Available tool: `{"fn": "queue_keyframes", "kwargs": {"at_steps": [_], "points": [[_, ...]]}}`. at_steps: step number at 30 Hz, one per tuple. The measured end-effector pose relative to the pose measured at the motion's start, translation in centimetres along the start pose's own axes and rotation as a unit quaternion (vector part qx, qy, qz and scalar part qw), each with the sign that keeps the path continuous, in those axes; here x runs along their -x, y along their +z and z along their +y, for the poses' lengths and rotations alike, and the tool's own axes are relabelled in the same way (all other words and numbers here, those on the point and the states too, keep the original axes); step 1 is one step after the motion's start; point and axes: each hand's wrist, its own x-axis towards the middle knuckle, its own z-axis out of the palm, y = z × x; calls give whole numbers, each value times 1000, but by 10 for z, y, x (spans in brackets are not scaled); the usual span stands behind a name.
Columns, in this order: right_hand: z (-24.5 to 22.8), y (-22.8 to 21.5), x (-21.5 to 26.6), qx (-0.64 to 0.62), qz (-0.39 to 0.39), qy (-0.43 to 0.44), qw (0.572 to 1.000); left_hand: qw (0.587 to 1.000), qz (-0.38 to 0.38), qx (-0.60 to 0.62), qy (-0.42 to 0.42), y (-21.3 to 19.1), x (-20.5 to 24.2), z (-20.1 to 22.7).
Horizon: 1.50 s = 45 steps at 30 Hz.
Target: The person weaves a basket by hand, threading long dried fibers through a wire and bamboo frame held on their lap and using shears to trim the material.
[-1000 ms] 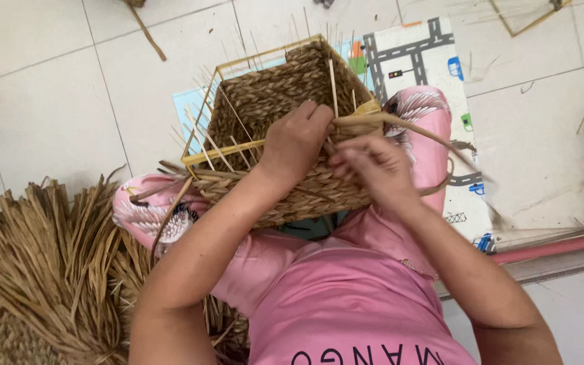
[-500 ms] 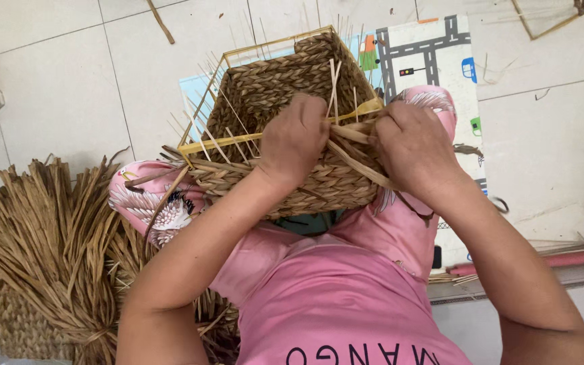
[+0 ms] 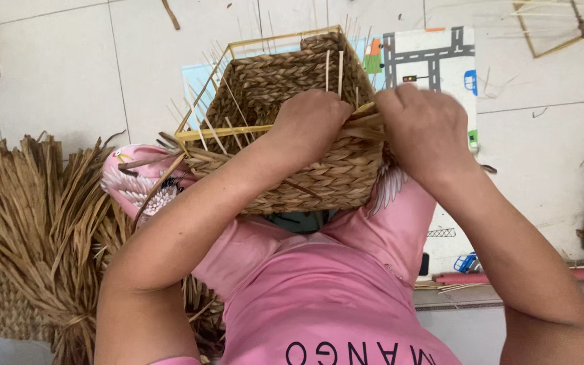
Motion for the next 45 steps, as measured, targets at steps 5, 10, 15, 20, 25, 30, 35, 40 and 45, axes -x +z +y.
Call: {"fn": "queue_keyframes", "kwargs": {"at_steps": [5, 10, 15, 20, 25, 30, 35, 40, 45], "points": [[-21, -14, 13, -178, 272, -219, 920, 989, 94, 114, 23, 3, 11, -9], [-42, 24, 17, -174, 135, -55, 974, 974, 151, 167, 29, 12, 25, -13], [-23, 54, -6, -410, 95, 5, 907, 974, 206, 64, 69, 32, 37, -9], [-19, 81, 5, -624, -65, 239, 741, 973, 201, 77, 82, 28, 41, -12], [-70, 107, 64, -773, 135, 239, 572, 973, 205, 95, 42, 26, 17, -6], [-54, 72, 64, -572, 214, 139, 779, 988, 146, 24, 37, 31, 7, 3], [-18, 36, 29, -122, 225, 14, 966, 984, 152, 95, 14, 25, 24, 10], [-11, 45, 22, -191, 106, 36, 975, 978, 176, 100, -50, 25, 19, 15], [-10, 35, 29, -333, -88, 159, 925, 954, 298, 30, 31, 21, 17, 15]]}}
